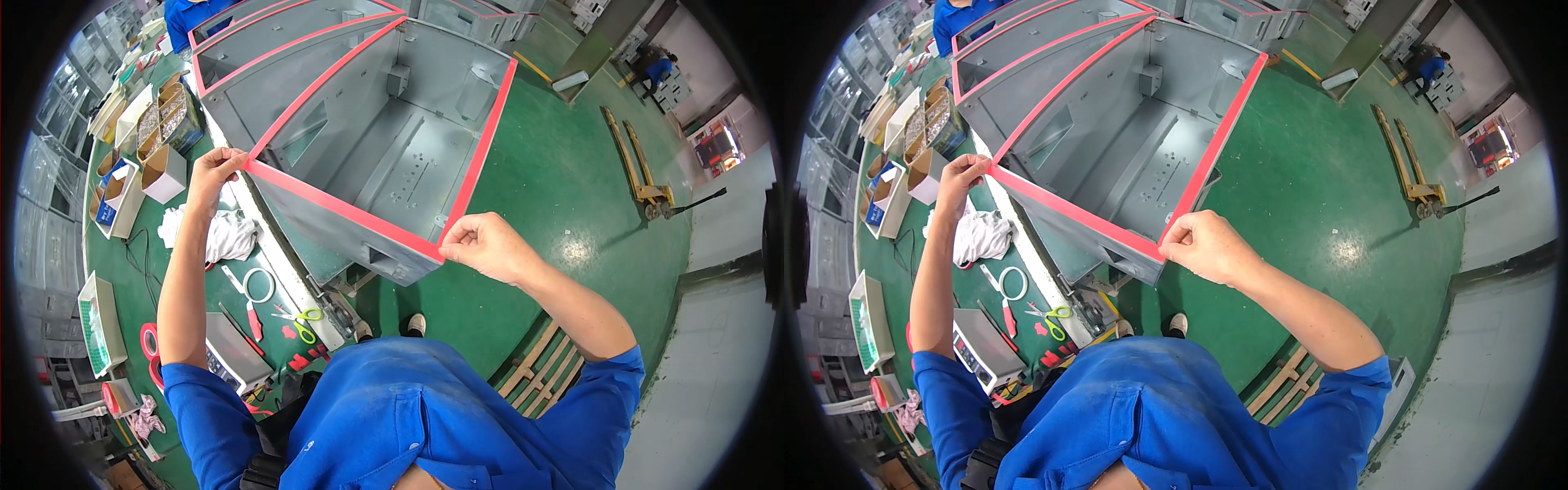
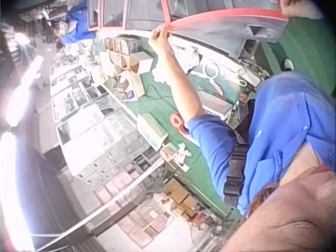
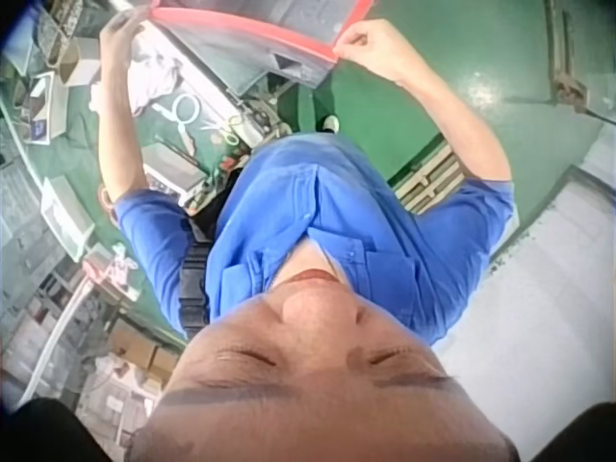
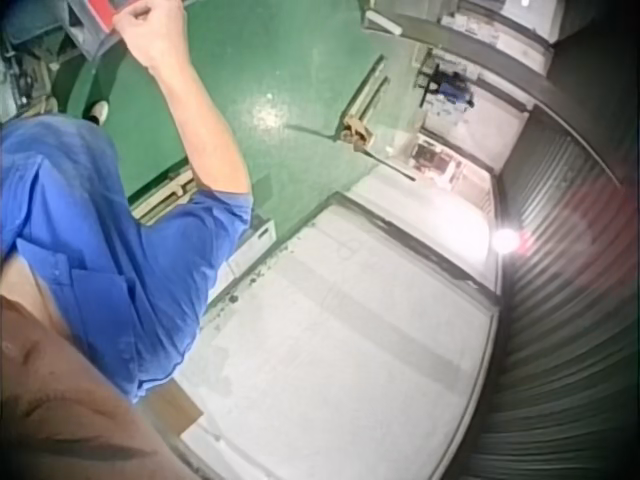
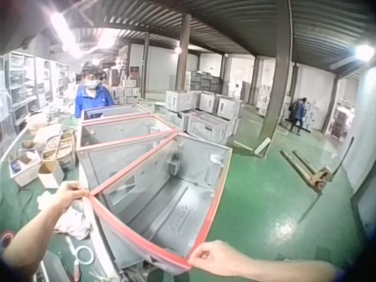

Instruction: The person is applying red tape to the edges of metal enclosures and refilling tape dispensers on a factory assembly floor.

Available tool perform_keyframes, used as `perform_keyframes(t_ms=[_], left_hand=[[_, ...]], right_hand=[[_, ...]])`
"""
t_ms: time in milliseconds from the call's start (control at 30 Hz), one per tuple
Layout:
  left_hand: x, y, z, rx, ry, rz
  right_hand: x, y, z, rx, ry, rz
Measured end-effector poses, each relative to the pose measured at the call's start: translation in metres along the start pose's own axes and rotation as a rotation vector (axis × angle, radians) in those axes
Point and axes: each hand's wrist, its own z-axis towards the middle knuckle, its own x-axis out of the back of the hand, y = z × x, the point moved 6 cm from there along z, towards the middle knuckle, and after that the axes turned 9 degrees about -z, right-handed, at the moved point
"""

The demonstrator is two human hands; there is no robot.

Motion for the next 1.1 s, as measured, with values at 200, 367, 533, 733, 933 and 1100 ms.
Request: perform_keyframes(t_ms=[200, 367, 533, 733, 933, 1100], left_hand=[[-0.002, 0.002, -0.001, 0.002, 0.002, 0.024], [-0.002, 0.002, -0.001, -0.002, 0.007, 0.011], [-0.001, 0.000, 0.000, 0.001, -0.005, -0.003], [-0.002, 0.001, -0.001, -0.003, 0.000, 0.002], [0.001, -0.001, 0.000, 0.001, 0.005, 0.013], [-0.001, -0.001, 0.003, -0.006, -0.026, 0.025]], right_hand=[[0.000, -0.001, 0.000, 0.018, 0.021, -0.027], [0.000, -0.001, 0.000, 0.024, 0.037, -0.026], [0.000, -0.003, -0.002, 0.040, 0.065, -0.059], [0.001, -0.012, -0.010, 0.046, 0.131, -0.144], [0.003, -0.010, -0.018, 0.093, 0.273, -0.054], [0.003, 0.001, -0.037, 0.386, 0.588, 0.005]])
